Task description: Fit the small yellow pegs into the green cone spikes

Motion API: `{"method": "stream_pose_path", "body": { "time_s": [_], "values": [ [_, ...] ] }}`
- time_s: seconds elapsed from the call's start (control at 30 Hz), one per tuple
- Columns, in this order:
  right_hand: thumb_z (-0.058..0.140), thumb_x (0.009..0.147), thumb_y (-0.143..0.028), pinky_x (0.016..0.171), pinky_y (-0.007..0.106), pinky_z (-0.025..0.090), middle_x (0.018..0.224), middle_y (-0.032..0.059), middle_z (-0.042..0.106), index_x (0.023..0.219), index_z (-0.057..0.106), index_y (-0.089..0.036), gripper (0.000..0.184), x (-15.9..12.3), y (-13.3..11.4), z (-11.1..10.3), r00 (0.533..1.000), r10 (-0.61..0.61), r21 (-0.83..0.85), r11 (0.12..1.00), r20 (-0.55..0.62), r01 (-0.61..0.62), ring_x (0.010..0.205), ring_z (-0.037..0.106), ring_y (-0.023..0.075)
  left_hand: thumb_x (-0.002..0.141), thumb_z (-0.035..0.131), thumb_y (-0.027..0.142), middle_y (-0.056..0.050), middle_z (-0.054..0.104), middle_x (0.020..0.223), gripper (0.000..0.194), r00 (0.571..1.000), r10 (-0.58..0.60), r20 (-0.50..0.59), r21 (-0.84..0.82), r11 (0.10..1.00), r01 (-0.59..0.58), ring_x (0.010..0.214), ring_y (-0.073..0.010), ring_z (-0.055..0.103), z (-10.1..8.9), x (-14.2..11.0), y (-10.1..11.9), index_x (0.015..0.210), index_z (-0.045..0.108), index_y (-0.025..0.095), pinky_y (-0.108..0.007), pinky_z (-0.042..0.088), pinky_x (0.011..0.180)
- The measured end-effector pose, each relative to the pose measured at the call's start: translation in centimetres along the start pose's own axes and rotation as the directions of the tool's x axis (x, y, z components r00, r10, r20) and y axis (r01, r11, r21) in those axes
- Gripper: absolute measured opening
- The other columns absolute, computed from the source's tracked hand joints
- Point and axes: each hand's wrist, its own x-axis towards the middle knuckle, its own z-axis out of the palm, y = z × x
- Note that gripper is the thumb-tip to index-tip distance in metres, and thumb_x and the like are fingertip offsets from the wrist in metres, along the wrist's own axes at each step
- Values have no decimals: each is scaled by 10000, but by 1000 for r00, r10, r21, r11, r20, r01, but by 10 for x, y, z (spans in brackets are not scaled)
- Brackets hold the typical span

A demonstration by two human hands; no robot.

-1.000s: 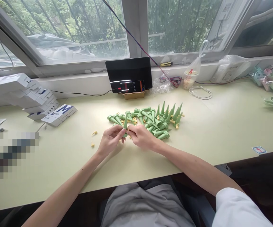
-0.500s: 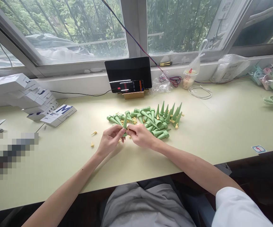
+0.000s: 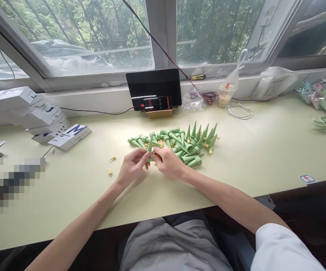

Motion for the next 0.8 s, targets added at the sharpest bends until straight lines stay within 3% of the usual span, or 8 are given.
{"method": "stream_pose_path", "body": {
  "time_s": [0.23, 0.5, 0.8],
  "values": [
    [500, 973, -292, 512, 256, 268, 583, -38, 417, 665, 411, -199, 334, 1, -7, -3, 999, 38, -15, 999, -36, -39, 521, 345, 101, 895, 644, 448, -28, 648, 816, 273, 999, -2, -32, 32, 999, 3, 583, -110, 602, 2, -1, 2, 880, 660, 176, -244, 526, 517],
    [542, 948, -288, 514, 258, 300, 601, -36, 477, 801, 561, -181, 184, 2, -10, -3, 997, 76, 53, 996, -34, -74, 514, 370, 103, 891, 645, 459, -29, 655, 790, 289, 998, 8, -56, 51, 999, -6, 569, -109, 590, 2, 0, 4, 878, 662, 171, -240, 519, 516],
    [560, 930, -334, 504, 259, 348, 659, -15, 529, 856, 544, -193, 161, 1, -6, -1, 994, 104, 162, 982, -27, -98, 536, 441, 118, 893, 641, 459, -33, 662, 796, 292, 999, 9, -49, 53, 999, -6, 572, -111, 596, 2, 0, 4, 882, 666, 169, -241, 523, 518]
  ]
}}
